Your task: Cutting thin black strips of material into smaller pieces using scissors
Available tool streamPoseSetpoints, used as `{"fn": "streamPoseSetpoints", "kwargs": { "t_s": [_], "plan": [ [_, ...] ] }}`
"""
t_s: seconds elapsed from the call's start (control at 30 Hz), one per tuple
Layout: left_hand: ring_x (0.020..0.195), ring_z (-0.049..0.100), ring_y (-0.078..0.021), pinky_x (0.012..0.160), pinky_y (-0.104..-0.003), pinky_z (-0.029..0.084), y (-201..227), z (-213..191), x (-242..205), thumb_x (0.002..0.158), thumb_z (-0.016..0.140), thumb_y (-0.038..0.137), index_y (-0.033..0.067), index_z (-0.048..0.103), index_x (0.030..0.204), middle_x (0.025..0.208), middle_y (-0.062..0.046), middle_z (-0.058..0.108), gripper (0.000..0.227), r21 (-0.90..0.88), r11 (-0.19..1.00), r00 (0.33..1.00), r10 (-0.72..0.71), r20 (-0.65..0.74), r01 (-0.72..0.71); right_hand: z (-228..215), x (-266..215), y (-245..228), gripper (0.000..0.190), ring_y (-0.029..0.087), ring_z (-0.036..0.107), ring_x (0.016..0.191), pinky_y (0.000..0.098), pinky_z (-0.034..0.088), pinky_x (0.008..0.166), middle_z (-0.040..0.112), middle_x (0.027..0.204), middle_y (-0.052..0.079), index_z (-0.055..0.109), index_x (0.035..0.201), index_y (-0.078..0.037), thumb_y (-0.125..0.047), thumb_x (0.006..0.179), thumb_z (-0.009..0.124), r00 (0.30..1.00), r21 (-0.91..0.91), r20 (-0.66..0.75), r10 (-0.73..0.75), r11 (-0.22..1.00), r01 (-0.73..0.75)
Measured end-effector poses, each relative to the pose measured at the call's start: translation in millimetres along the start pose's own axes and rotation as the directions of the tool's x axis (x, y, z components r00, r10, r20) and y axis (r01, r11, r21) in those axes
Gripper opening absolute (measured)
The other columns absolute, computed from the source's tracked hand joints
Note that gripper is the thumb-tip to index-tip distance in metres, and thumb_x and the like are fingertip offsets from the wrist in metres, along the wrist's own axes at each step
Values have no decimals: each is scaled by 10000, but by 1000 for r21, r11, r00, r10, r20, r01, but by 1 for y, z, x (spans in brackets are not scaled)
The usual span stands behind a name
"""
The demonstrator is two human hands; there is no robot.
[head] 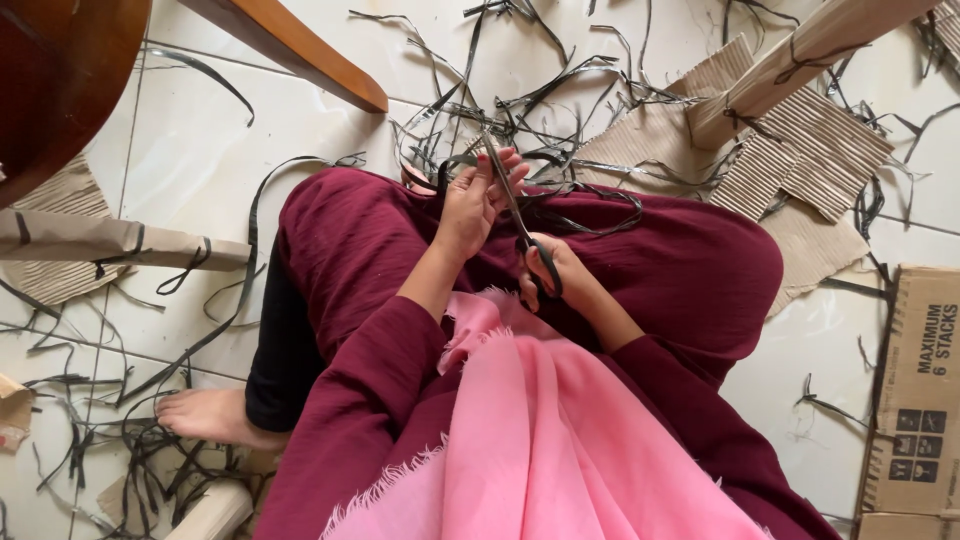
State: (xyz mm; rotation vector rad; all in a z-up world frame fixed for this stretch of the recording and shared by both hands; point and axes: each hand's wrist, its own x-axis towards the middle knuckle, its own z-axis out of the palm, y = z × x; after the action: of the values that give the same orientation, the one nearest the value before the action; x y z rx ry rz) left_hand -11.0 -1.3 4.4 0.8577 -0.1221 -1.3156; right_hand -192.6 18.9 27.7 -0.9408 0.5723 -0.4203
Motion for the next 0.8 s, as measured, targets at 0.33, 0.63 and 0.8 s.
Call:
{"fn": "streamPoseSetpoints", "kwargs": {
  "t_s": [0.33, 0.63, 0.8],
  "plan": [
    [727, 755, -188, 809, -340, 651, -23, -39, 31, 987, 706, 294, 48, 752, 917, 788, -134, 747, 260, 315, 936, 957, 222, -189, -155, -11, -1, 4, 444, 182, 461, 251, 192, 309, 277, 433, 390, 105, 526, 831, -29, -413, 1006, 665, 994, -71, -43, -96, 993, 93],
    [1193, 697, -264, 1142, -429, 529, 68, -29, 15, 1029, 530, 574, 34, 523, 1426, 1297, -184, 685, 671, -90, 838, 841, 528, -116, -538, -6, -2, -32, 489, 152, 558, 331, 151, 343, 345, 560, 452, 124, 533, 863, -90, -557, 988, 604, 959, -104, -219, -182, 981, 163],
    [978, 767, -251, 939, -349, 643, 44, -16, 2, 1055, 565, 104, 77, 591, 1211, 1092, -190, 742, 161, 90, 935, 936, 349, -54, -343, -31, 10, -36, 386, 191, 701, 514, 193, 500, 437, 683, 649, 169, 686, 850, -17, -364, 1006, 751, 840, -198, -527, -124, 980, 21]
  ]
}}
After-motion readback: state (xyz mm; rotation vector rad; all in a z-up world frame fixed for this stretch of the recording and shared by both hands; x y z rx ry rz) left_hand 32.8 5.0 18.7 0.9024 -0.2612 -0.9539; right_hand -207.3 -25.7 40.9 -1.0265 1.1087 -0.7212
